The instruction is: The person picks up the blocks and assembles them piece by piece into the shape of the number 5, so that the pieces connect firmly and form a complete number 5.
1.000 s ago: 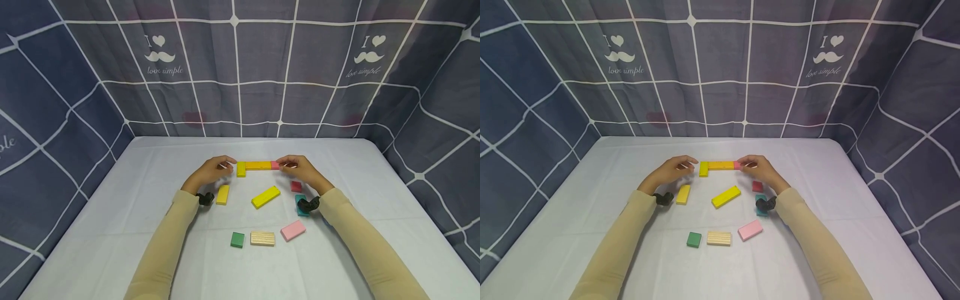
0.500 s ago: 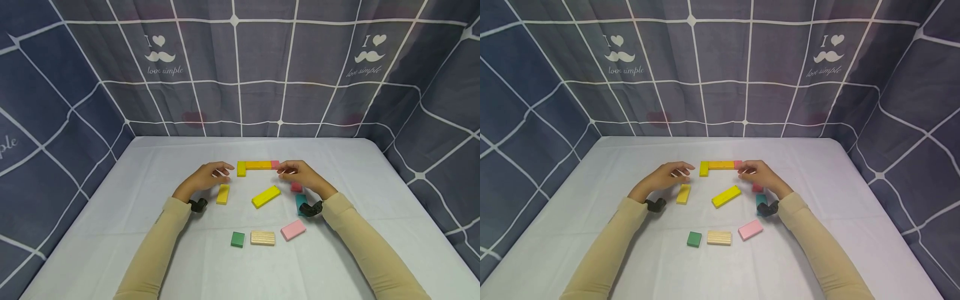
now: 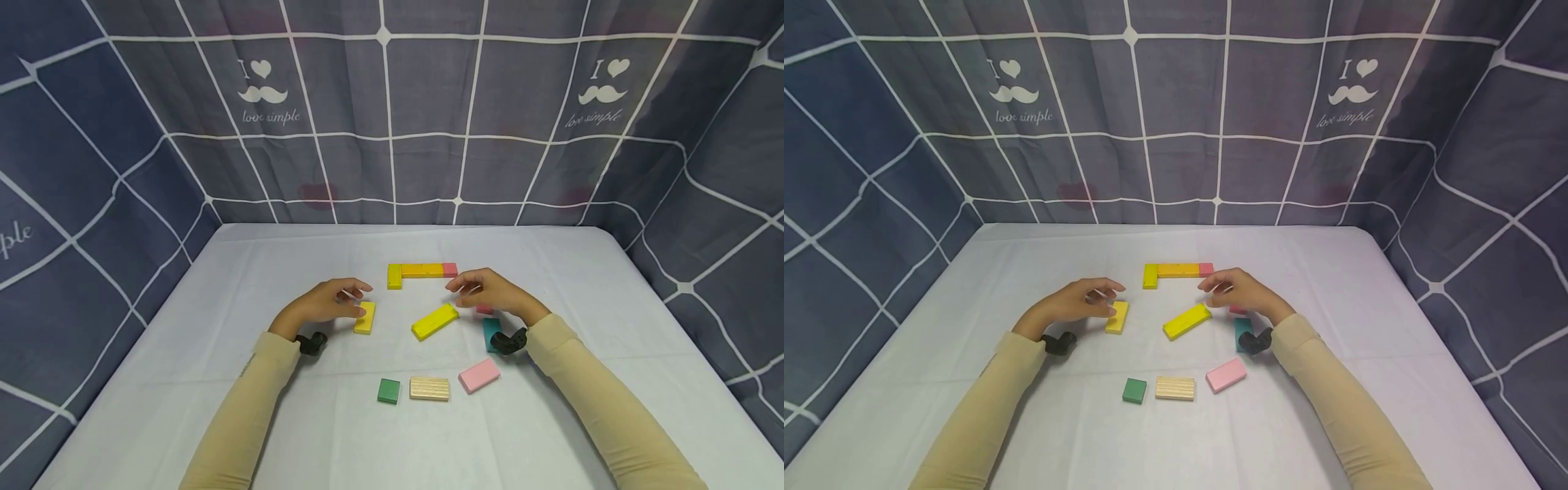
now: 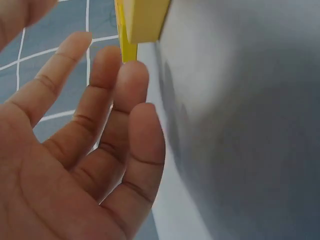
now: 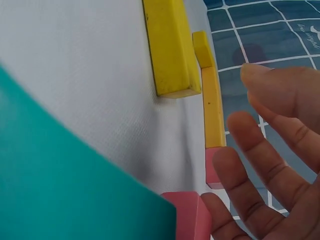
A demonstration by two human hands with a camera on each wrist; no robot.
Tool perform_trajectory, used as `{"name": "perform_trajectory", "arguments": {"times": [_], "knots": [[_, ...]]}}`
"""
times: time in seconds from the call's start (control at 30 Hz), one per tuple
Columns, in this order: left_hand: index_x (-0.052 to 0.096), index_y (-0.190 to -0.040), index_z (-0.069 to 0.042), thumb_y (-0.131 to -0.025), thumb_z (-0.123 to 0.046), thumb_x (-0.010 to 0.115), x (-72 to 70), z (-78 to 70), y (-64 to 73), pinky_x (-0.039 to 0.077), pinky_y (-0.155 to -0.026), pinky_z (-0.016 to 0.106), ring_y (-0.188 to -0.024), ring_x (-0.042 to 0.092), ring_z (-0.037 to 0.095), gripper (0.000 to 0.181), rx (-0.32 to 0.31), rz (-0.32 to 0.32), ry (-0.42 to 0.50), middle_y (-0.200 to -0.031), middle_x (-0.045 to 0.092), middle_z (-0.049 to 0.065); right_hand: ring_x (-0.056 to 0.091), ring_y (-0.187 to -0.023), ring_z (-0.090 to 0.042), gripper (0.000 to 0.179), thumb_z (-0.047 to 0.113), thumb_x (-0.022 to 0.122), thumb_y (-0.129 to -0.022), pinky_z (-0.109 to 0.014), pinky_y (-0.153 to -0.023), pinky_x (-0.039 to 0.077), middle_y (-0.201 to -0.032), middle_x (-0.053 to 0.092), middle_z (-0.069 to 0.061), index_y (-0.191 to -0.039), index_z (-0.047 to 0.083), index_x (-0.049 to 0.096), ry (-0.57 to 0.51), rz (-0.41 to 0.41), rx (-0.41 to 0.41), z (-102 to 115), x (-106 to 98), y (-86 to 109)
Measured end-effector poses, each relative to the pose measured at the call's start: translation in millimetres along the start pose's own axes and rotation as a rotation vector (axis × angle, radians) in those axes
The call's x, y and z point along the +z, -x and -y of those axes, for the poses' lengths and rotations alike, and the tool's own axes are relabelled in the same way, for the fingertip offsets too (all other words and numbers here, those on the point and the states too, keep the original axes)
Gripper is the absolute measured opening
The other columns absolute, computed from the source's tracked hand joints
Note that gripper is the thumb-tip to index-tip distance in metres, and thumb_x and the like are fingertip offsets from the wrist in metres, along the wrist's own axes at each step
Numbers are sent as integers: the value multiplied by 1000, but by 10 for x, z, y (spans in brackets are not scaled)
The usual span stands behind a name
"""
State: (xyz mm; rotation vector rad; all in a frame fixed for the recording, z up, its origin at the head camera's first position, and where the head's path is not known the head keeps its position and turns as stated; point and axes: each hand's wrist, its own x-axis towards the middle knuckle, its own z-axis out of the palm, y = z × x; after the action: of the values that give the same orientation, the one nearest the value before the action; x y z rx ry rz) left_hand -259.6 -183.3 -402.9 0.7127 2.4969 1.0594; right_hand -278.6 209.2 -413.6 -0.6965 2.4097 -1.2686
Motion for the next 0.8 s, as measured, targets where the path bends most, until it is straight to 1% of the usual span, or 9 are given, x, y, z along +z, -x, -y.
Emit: {"name": "perform_trajectory", "arguments": {"times": [0.1,0.17,0.27,0.37,0.47,0.63,0.8], "knots": [[62,-145,1,-97,-15,83,-8,39,15,50,-106,47,-111,63,29,54,-24,22,12,-132,66,19,62,-119,-40,35,3,77,-98,-51,-109,51,-131,71,-24,-130,-8,70,10,20,5,-5,-1,-13],[61,-146,0,-95,-15,84,-16,59,21,51,-104,44,-110,63,27,57,-40,35,15,-132,65,18,62,-117,-38,35,1,78,-95,-49,-108,50,-130,72,-23,-129,-8,71,12,33,16,-11,-1,-22],[62,-146,-2,-92,-13,87,-23,82,24,50,-105,43,-110,63,27,61,-69,46,28,-133,64,17,62,-114,-33,35,-1,80,-93,-40,-103,51,-128,73,-21,-126,-7,73,16,57,25,-25,2,-36],[62,-146,-1,-90,-11,89,-29,109,29,51,-107,44,-111,63,28,64,-79,58,36,-135,64,18,61,-109,-29,35,-2,81,-92,-30,-96,51,-127,74,-19,-126,-6,74,19,86,30,-32,8,-46],[62,-146,-2,-88,-10,91,-27,142,31,50,-105,42,-111,61,26,66,-104,62,48,-135,64,16,60,-108,-27,36,-1,82,-92,-25,-92,50,-126,74,-17,-127,-6,74,18,109,39,-34,13,-47],[64,-144,-3,-85,-9,93,-18,165,43,48,-96,36,-104,57,23,66,-123,55,48,-127,64,12,63,-113,-26,37,2,83,-92,-27,-96,50,-127,75,-15,-127,-5,74,26,131,51,-48,11,-59],[67,-139,-2,-83,-8,95,-5,161,51,47,-93,34,-100,55,21,63,-124,37,21,-118,64,9,63,-113,-26,36,2,84,-92,-34,-100,50,-126,75,-13,-126,-3,76,50,142,47,-34,7,-74]]}}
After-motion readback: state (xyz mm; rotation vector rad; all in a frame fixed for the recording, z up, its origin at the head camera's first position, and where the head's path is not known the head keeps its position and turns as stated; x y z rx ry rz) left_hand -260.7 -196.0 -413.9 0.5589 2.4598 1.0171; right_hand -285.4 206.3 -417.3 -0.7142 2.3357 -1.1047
